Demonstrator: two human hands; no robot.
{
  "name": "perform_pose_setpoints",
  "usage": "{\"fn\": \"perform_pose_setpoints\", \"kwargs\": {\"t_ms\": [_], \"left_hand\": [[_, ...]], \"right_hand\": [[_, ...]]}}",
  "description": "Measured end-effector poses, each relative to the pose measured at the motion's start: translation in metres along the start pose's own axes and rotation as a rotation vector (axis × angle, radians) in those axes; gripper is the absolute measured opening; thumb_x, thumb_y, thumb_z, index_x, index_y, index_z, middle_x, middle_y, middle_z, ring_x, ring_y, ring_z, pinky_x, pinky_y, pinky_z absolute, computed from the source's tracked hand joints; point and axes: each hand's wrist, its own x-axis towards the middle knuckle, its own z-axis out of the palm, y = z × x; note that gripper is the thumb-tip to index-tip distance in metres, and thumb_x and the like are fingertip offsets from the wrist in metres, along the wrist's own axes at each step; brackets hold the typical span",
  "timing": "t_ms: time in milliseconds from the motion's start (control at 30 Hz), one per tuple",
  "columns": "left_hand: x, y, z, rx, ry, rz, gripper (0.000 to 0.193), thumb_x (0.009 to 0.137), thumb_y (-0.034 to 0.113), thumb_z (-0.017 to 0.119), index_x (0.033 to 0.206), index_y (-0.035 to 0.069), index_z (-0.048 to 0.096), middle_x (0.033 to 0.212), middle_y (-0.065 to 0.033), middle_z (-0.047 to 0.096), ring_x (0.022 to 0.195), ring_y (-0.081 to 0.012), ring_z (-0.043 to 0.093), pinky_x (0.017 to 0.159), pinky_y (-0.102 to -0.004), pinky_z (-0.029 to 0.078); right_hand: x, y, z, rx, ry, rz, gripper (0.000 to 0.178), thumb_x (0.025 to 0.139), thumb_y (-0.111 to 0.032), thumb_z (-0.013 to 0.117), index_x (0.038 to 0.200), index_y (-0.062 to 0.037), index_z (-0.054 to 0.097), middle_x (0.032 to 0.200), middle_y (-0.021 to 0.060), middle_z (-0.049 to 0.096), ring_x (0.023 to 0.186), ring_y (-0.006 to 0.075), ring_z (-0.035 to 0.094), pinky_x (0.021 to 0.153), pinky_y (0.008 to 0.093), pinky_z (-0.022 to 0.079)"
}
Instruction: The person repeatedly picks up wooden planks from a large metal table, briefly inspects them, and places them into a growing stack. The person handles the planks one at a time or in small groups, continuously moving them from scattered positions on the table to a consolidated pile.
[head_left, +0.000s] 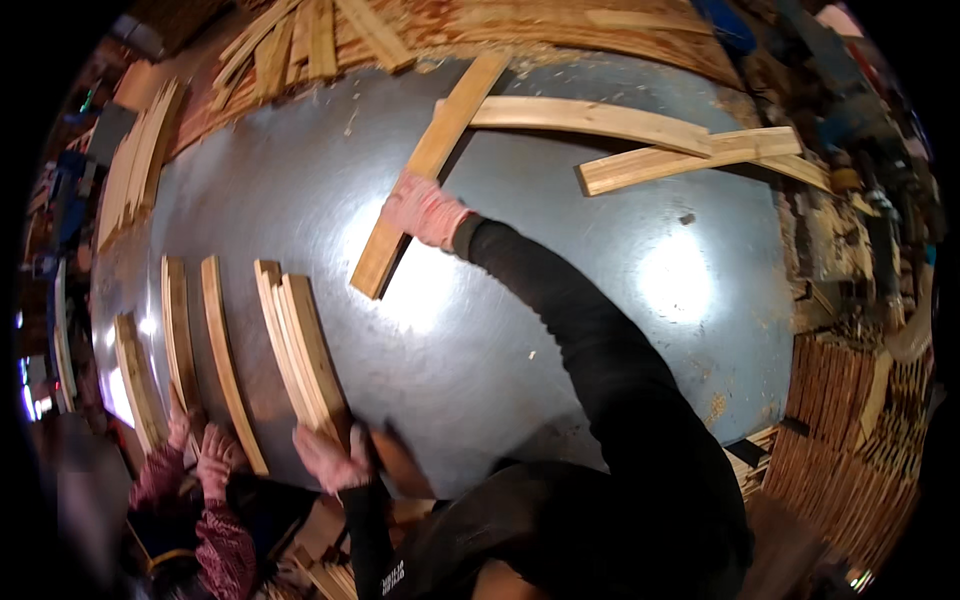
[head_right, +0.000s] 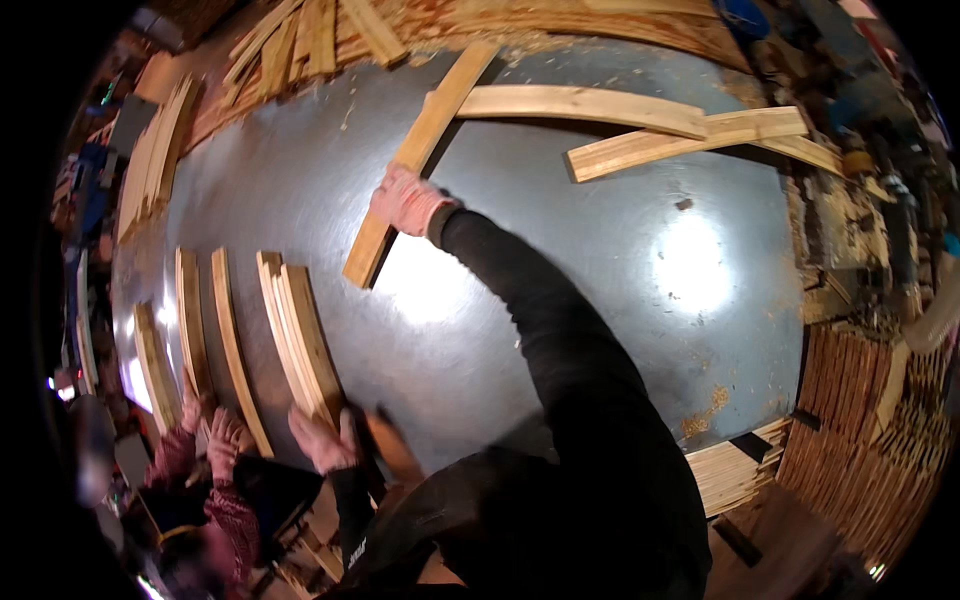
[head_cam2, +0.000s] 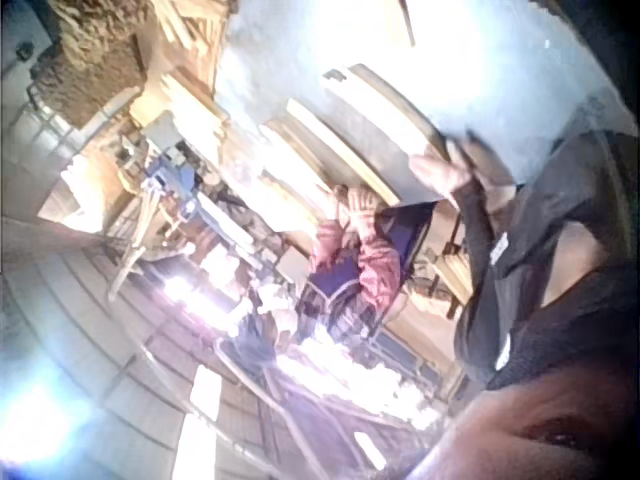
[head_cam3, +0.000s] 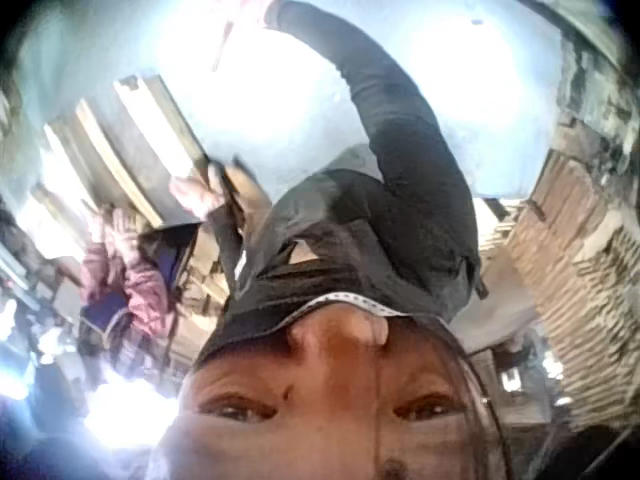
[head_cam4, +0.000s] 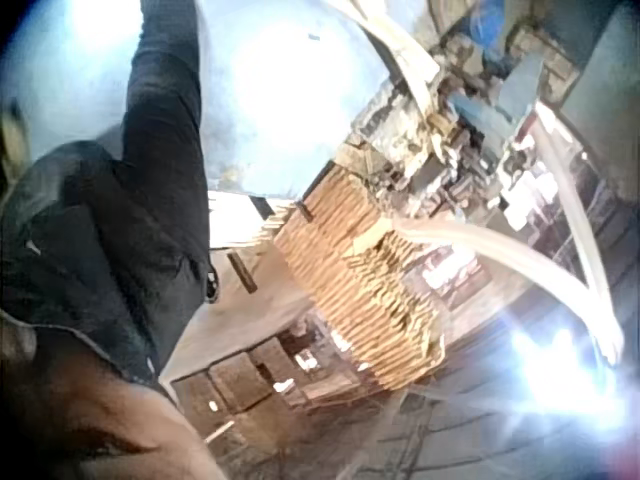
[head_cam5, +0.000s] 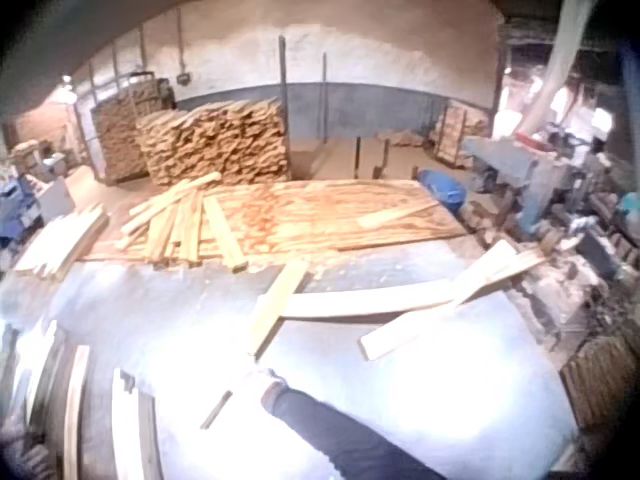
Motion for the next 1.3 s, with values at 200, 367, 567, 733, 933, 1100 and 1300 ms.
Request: {"fn": "perform_pose_setpoints", "kwargs": {"t_ms": [200, 367, 567, 733, 933, 1100, 1300], "left_hand": [[0.145, 0.147, 0.051, -0.017, -0.289, 0.223, 0.107, 0.065, 0.045, 0.085, 0.143, -0.007, 0.032, 0.134, -0.0324, 0.047, 0.124, -0.0434, 0.048, 0.101, -0.0526, 0.042], [0.146, 0.136, 0.123, -0.05, -0.725, 0.019, 0.05, 0.086, 0.012, 0.063, 0.133, 0.008, 0.047, 0.114, -0.0124, 0.064, 0.104, -0.0299, 0.063, 0.085, -0.0399, 0.053], [0.118, 0.11, 0.092, -1.998, -1.255, -0.686, 0.054, 0.082, 0.007, 0.068, 0.131, -0.002, 0.048, 0.113, -0.0206, 0.064, 0.091, -0.0322, 0.068, 0.081, -0.0465, 0.059], [0.088, 0.115, 0.094, -2.544, -1.241, -0.826, 0.061, 0.089, 0.031, 0.067, 0.136, -0.001, 0.045, 0.127, -0.0249, 0.056, 0.103, -0.0361, 0.064, 0.086, -0.0524, 0.056], [0.05, 0.096, 0.129, -2.659, -1.331, -0.876, 0.056, 0.09, 0.037, 0.067, 0.132, 0.001, 0.051, 0.115, -0.018, 0.063, 0.095, -0.0275, 0.065, 0.084, -0.0425, 0.055], [0.034, 0.102, 0.091, -1.414, -0.859, -0.605, 0.044, 0.084, 0.017, 0.074, 0.12, -0.002, 0.059, 0.099, -0.006, 0.068, 0.087, -0.0153, 0.065, 0.08, -0.0306, 0.053], [0.005, 0.114, 0.068, -1.56, -0.888, -0.748, 0.041, 0.084, 0.009, 0.065, 0.122, -0.002, 0.055, 0.098, -0.0127, 0.067, 0.083, -0.0206, 0.066, 0.073, -0.0335, 0.057]], "right_hand": [[-0.014, -0.005, -0.024, 0.01, -0.111, -0.199, 0.021, 0.084, -0.014, 0.058, 0.104, -0.0183, 0.065, 0.106, -0.0005, 0.068, 0.101, 0.0194, 0.062, 0.099, 0.0335, 0.04], [-0.077, 0.078, -0.083, 0.236, 0.148, 0.122, 0.071, 0.076, -0.041, 0.073, 0.138, -0.0133, 0.051, 0.138, 0.0138, 0.052, 0.128, 0.0315, 0.047, 0.109, 0.046, 0.034], [-0.202, 0.215, -0.039, 0.217, -0.35, 0.68, 0.101, 0.071, -0.05, 0.074, 0.149, -0.0046, 0.03, 0.134, 0.0249, 0.053, 0.122, 0.0371, 0.053, 0.099, 0.043, 0.045], [-0.25, 0.166, -0.063, 0.142, -0.363, 0.438, 0.109, 0.072, -0.046, 0.076, 0.154, -0.0066, 0.014, 0.135, 0.0233, 0.051, 0.123, 0.0352, 0.052, 0.104, 0.0421, 0.04], [-0.258, 0.111, -0.067, -0.059, -0.575, 0.44, 0.11, 0.074, -0.034, 0.076, 0.155, -0.0098, 0.006, 0.127, 0.0192, 0.055, 0.12, 0.0341, 0.053, 0.106, 0.0411, 0.039], [-0.224, 0.091, -0.114, 0.148, -0.752, 0.606, 0.111, 0.074, -0.032, 0.075, 0.155, -0.0083, 0.003, 0.127, 0.0221, 0.055, 0.11, 0.0375, 0.061, 0.097, 0.0431, 0.048], [-0.221, 0.072, -0.058, 1.616, -0.316, 0.805, 0.07, 0.087, -0.038, 0.071, 0.136, 0.0037, 0.045, 0.099, 0.0093, 0.068, 0.089, 0.0158, 0.065, 0.08, 0.0271, 0.051]]}}
